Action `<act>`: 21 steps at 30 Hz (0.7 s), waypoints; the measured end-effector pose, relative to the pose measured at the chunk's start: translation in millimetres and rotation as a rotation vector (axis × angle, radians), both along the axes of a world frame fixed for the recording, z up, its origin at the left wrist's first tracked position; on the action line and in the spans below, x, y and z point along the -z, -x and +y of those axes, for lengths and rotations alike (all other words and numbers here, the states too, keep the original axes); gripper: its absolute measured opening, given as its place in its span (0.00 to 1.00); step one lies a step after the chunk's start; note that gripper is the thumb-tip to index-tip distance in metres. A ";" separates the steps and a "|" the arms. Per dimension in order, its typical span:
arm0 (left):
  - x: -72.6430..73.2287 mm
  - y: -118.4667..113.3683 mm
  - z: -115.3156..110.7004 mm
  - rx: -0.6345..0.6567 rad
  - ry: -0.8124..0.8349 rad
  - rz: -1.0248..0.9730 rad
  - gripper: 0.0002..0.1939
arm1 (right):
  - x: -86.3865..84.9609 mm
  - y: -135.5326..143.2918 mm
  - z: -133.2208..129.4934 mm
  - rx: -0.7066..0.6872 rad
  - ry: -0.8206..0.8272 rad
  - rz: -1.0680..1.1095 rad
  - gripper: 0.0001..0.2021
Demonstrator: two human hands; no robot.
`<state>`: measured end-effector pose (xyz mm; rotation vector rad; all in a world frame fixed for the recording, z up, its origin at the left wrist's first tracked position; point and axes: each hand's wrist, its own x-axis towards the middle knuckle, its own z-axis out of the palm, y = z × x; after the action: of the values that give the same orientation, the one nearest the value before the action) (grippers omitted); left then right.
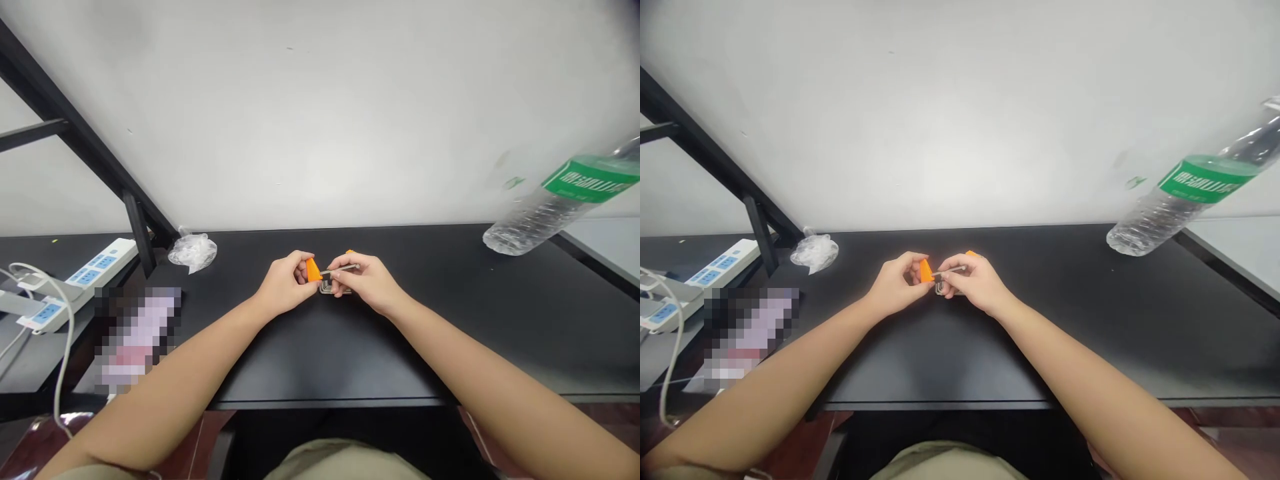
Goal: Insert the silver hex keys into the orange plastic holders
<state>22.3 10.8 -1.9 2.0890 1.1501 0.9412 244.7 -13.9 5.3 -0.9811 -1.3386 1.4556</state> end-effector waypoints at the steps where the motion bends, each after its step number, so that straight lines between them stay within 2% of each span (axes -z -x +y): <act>1: -0.2 0.2 -0.3 -0.003 0.001 -0.003 0.23 | 0.1 -0.5 0.4 0.001 -0.005 -0.014 0.13; 8: -2.0 -1.1 -3.5 0.035 0.014 0.071 0.21 | 0.7 6.4 -1.3 -0.143 -0.031 -0.228 0.10; 13: -5.3 -0.2 -1.7 -0.038 0.001 0.076 0.22 | -0.3 4.7 -3.5 -0.074 -0.090 -0.262 0.20; 17: -5.7 0.5 -1.2 -0.057 -0.013 0.061 0.23 | -1.3 0.3 -4.1 0.035 -0.147 -0.351 0.13; 21: -4.7 -0.6 -3.0 -0.025 0.005 0.057 0.22 | -4.5 7.6 -9.3 -0.062 -0.283 -0.538 0.10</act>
<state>22.9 7.8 2.7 2.1142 1.2088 0.8952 237.1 -23.2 9.8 -1.1941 -1.9155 1.0354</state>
